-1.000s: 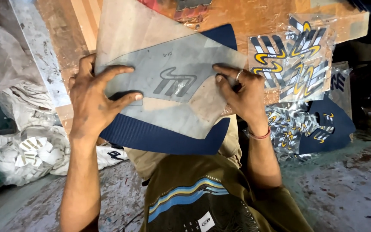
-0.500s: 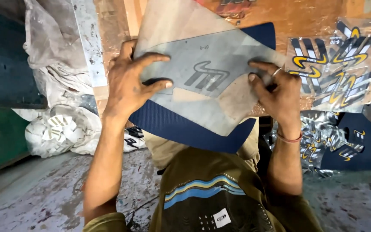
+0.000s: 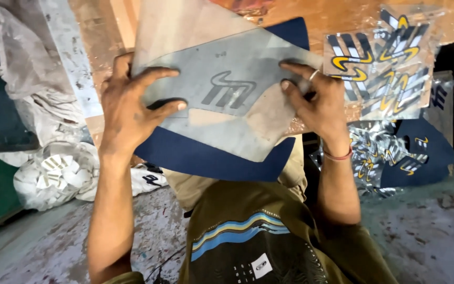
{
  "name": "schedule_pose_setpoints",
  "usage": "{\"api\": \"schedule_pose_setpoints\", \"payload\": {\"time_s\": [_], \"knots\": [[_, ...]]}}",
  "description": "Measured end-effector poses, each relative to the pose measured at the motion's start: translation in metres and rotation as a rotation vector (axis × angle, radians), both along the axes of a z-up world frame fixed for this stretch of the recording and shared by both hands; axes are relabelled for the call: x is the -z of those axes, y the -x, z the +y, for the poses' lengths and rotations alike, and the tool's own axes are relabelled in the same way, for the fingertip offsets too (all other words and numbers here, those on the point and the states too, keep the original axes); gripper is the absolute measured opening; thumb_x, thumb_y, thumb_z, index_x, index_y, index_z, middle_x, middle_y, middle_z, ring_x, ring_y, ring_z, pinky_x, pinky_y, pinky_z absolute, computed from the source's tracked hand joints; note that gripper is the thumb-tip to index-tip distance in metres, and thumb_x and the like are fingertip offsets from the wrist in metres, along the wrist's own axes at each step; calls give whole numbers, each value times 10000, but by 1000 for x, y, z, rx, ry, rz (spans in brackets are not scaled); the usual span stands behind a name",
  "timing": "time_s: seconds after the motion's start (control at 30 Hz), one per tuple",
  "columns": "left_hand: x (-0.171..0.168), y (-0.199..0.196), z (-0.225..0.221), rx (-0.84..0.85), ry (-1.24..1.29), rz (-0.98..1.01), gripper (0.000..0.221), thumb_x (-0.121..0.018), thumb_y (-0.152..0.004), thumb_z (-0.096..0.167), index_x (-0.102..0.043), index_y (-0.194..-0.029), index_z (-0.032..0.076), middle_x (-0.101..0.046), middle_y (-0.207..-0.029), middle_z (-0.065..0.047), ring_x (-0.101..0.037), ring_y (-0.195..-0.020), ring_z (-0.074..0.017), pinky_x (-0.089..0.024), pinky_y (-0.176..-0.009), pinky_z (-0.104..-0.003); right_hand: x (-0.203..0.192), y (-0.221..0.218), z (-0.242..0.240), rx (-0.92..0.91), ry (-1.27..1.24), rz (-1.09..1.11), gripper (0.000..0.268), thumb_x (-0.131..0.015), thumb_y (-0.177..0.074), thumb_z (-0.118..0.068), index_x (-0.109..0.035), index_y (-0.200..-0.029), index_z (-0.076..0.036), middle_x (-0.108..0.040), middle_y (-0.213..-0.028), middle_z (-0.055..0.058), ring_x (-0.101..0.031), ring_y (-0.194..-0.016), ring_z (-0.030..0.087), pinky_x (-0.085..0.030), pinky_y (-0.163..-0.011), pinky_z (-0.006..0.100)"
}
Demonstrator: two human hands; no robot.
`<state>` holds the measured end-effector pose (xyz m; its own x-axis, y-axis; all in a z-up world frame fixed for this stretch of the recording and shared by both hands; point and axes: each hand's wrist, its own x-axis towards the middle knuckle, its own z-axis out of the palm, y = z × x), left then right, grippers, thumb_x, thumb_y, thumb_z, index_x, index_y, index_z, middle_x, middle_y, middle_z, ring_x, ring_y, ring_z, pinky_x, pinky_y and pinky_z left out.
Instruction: The user is using a manual heat press machine to apply decorative logo transfers onto fabric shoe components.
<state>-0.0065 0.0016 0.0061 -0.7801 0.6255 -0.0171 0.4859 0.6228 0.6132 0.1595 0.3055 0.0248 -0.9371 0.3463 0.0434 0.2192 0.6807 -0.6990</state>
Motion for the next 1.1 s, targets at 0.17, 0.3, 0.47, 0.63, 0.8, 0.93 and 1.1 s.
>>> {"api": "schedule_pose_setpoints", "payload": {"time_s": [0.17, 0.3, 0.47, 0.63, 0.8, 0.93, 1.1], "knots": [[0, 1, -1, 14, -34, 47, 602, -976, -662, 424, -782, -1209, 260, -534, -1271, -82, -605, -1149, -281, -445, -960, -490, 5, -2, 4, -20, -10, 14, 323, -751, -965, -58, -743, -1286, -91, -622, -686, 28, -539, -551, 81, -422, -537, 254], [-1, 2, -2, 18, -75, 53, 600, -971, -691, 403, -769, -1234, 247, -542, -1308, -95, -619, -1161, -307, -480, -978, -461, 8, -3, 14, -90, -15, 25, 349, -741, -964, -60, -729, -1309, -101, -639, -685, 32, -543, -548, 79, -438, -539, 266], [-7, 1, -1, 13, -67, 26, 590, -968, -696, 396, -768, -1230, 243, -538, -1294, -108, -621, -1148, -307, -485, -970, -462, -7, -2, 14, -108, -6, -88, 418, -758, -929, -82, -703, -1342, -110, -623, -608, 68, -519, -471, 99, -419, -488, 295], [-3, 2, -2, 41, -77, 48, 588, -963, -714, 398, -764, -1242, 232, -530, -1318, -116, -607, -1194, -309, -484, -988, -464, -7, -4, 17, -118, 33, -115, 453, -768, -928, -90, -683, -1373, -114, -610, -589, 91, -513, -455, 107, -424, -488, 302], [-5, 1, -2, 33, -52, 42, 595, -963, -710, 403, -769, -1244, 228, -525, -1300, -106, -601, -1191, -307, -481, -986, -470, -7, -3, 22, -170, 61, -74, 473, -777, -932, -67, -668, -1390, -112, -618, -597, 81, -517, -474, 94, -429, -504, 289], [-4, 2, -2, 39, -61, 31, 590, -963, -710, 404, -769, -1238, 226, -518, -1291, -110, -600, -1179, -306, -487, -990, -464, -7, -3, 21, -161, 77, -86, 477, -782, -925, -65, -671, -1387, -112, -599, -575, 77, -498, -468, 92, -420, -500, 286], [-6, 2, -1, 30, -56, 32, 582, -961, -702, 395, -773, -1227, 226, -522, -1283, -109, -600, -1166, -308, -489, -980, -459, -7, -3, 21, -155, 78, -99, 473, -782, -920, -63, -676, -1378, -110, -582, -565, 79, -468, -454, 94, -391, -473, 295]]}}
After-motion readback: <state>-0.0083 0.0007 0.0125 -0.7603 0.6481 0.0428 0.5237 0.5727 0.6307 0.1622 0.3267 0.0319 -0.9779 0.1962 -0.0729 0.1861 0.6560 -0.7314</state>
